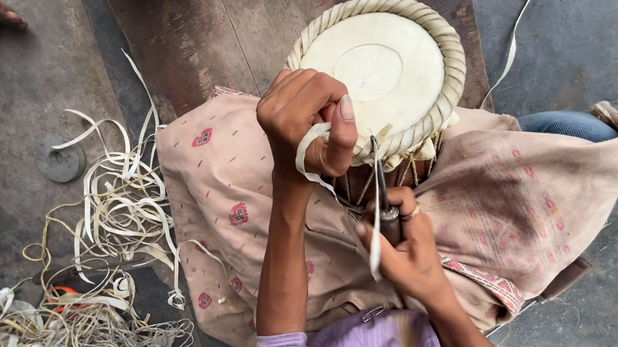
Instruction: The person sits on the ground with a hand drum in their lap and repairs its leather rim lacing. They use a screwdriver-like awl to pry and tighten the twisted leather edge binding, pull and thread leather strips through the rim, and work around the drumhead tensioning the lacing by hand.
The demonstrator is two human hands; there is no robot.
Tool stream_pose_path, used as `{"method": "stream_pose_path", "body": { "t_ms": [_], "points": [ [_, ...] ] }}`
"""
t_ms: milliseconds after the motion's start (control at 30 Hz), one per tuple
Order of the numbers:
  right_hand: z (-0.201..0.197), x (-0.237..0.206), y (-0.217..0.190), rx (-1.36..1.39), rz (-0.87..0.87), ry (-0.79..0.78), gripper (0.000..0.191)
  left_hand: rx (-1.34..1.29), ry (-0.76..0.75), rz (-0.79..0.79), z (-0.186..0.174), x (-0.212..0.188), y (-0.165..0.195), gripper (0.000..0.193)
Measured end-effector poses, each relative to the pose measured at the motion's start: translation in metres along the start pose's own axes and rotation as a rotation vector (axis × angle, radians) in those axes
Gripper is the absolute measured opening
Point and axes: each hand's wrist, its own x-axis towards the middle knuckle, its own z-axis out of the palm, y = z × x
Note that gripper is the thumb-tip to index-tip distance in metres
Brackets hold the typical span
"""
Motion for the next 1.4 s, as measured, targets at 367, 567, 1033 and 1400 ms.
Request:
{"method": "stream_pose_path", "body": {
  "t_ms": [367, 567, 1033, 1400],
  "points": [
    [-0.008, -0.024, 0.004, 0.698, 0.147, -0.030, 0.029, -0.045, -0.124, 0.140, 0.026, 0.020, 0.024, 0.018],
    [0.010, -0.029, 0.025, 0.209, 0.063, 0.304, 0.029, -0.043, -0.174, 0.177, 0.030, 0.013, 0.025, 0.016],
    [-0.093, -0.065, 0.072, 0.875, -0.246, 0.604, 0.022, 0.071, -0.035, 0.024, 0.000, -0.026, 0.002, 0.032],
    [-0.169, -0.084, 0.151, 0.374, 0.344, 1.158, 0.015, -0.091, -0.027, -0.039, -0.021, -0.038, 0.015, 0.047]
  ]
}}
